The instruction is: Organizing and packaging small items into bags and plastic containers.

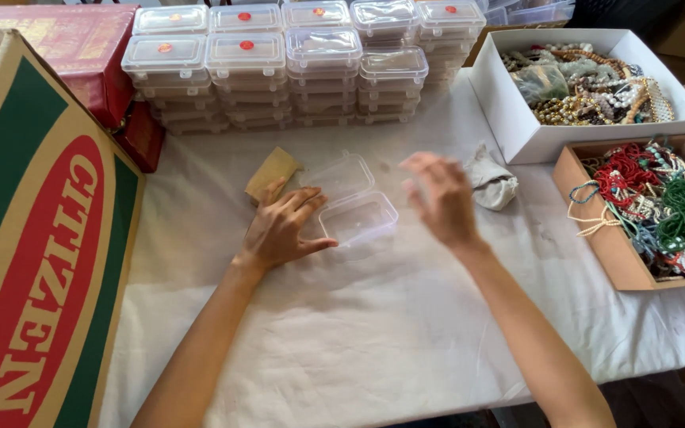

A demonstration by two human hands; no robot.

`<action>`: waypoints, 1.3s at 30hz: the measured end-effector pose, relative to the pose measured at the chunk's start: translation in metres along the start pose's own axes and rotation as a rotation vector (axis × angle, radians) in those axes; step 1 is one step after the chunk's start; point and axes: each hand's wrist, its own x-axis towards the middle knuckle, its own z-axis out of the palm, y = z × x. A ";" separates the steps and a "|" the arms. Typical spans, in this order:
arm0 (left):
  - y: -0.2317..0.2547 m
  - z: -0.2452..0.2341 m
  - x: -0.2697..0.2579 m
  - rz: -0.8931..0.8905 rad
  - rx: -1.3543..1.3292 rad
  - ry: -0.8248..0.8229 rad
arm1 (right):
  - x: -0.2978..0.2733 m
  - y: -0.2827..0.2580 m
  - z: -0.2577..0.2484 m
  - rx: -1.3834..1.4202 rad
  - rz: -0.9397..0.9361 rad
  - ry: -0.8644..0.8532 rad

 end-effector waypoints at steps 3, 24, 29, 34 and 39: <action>0.003 -0.002 0.000 0.027 0.005 -0.011 | -0.006 0.041 -0.020 -0.301 0.136 0.043; 0.028 -0.007 0.004 -0.055 -0.125 -0.100 | -0.007 -0.065 -0.008 0.323 -0.079 -0.358; 0.042 0.001 0.006 -0.097 -0.123 -0.093 | -0.005 -0.069 -0.014 0.209 -0.168 -0.491; 0.045 0.009 0.007 -0.151 -0.148 -0.127 | 0.001 -0.064 -0.026 0.029 -0.168 -0.536; 0.041 0.015 0.001 -0.158 -0.155 -0.110 | -0.009 -0.033 -0.016 0.341 0.092 -0.406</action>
